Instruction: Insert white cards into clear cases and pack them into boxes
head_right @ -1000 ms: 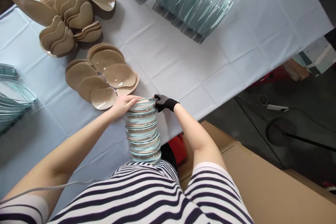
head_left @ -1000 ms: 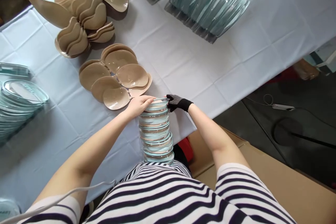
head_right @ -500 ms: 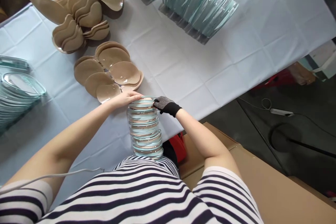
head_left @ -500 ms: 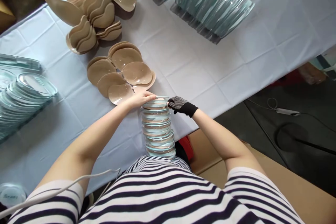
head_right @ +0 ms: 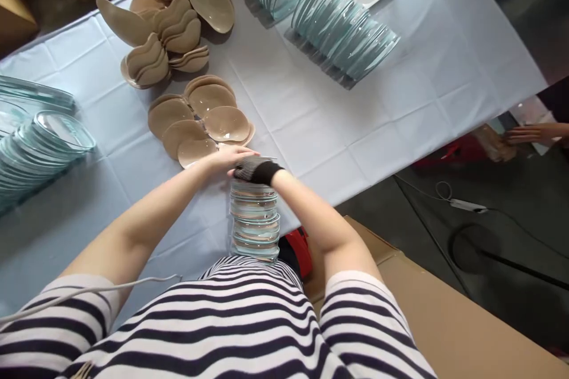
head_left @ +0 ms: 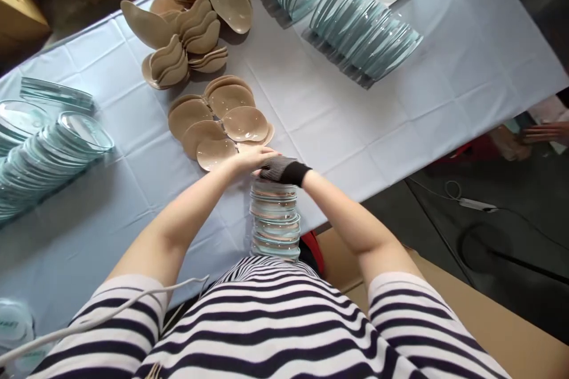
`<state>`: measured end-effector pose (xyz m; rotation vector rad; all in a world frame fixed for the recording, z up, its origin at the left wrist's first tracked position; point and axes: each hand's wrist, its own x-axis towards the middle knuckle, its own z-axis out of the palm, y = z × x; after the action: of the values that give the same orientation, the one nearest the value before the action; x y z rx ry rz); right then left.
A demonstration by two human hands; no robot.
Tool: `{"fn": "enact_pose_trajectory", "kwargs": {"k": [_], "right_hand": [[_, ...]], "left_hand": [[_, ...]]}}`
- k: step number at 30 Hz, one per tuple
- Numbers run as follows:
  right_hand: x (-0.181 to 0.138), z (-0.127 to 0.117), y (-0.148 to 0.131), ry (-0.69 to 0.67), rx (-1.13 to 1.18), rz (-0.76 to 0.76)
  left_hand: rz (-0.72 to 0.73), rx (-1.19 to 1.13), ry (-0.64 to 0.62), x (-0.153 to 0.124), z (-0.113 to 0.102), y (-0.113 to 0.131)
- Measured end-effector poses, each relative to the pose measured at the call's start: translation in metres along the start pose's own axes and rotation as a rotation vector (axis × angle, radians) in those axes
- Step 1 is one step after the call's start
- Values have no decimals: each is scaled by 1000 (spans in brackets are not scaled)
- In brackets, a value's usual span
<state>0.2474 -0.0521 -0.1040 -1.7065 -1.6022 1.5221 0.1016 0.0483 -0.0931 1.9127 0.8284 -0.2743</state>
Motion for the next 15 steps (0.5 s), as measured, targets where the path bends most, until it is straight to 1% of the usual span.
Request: {"fn": "enact_pose_trajectory", "kwargs": {"k": [2,3,4,6,8,10,13,15], "right_hand": [[-22,-9,45,33,99,106],[-33,-9,68,63,171,193],[-43,-5,88,56,268,261],[-53,10,116,-88,463,328],[-51,26,128,-203,565,322],[-44,34,129,-204,554,312],[-42,29,126,-188,502,284],[-52,23,123,-195,506,228]], "left_hand": [[147,37,161,-15,18,-5],[179,70,211,-20,25,-7],[188,101,232,-22,30,-8],[177,135,220,-23,34,-8],[165,140,192,-21,33,-7],[159,132,181,-19,31,-4],[152,126,175,-20,29,-1],[150,128,174,-20,30,1]]}}
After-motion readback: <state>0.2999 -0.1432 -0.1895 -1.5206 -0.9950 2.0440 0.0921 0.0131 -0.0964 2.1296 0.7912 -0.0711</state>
